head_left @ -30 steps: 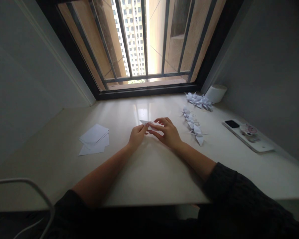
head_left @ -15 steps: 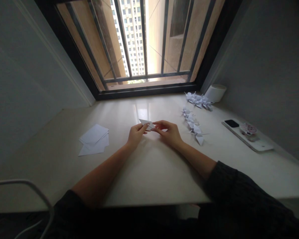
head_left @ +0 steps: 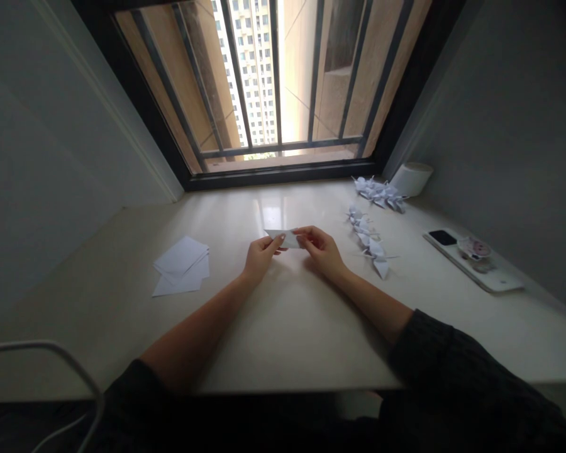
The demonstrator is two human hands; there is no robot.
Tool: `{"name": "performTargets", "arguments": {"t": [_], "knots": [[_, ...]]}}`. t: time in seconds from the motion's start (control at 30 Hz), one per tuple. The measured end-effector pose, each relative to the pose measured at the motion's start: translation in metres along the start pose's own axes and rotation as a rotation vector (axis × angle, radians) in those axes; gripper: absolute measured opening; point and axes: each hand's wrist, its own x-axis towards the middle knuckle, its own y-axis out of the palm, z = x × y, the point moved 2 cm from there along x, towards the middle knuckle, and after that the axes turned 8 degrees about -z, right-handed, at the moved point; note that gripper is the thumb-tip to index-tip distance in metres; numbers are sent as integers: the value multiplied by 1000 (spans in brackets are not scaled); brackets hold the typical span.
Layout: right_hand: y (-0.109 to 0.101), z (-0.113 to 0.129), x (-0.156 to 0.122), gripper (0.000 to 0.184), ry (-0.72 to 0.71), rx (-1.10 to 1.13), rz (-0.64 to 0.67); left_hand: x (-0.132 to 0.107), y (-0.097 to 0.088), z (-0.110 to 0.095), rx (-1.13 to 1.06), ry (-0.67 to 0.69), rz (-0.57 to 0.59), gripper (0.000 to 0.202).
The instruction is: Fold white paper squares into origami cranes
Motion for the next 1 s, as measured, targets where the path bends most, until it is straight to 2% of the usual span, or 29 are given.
{"name": "performTargets", "arguments": {"t": [0.17, 0.4, 0.53, 0.73, 0.8, 0.9, 1.0], "knots": [[2, 7, -2, 34, -3, 25, 43, 1, -1, 0, -11, -5, -5, 37], [4, 3, -1, 47, -25, 102, 112, 0, -2, -1, -23, -48, -64, 38], [2, 6, -2, 40, -132, -39, 59, -1, -3, -4, 14, -38, -84, 39], [-3, 16, -6, 29, -459, -365, 122, 1, -4, 1, -25, -24, -115, 37], [-6, 17, -6, 22, -530, -480, 106, 2, -3, 4, -52, -9, -104, 36], [-10, 18, -4, 17, -556, -573, 42, 3, -2, 5, -68, -20, -84, 38], [-12, 22, -4, 15, -523, -549, -16, 2, -2, 2, -60, -43, -74, 41]]}}
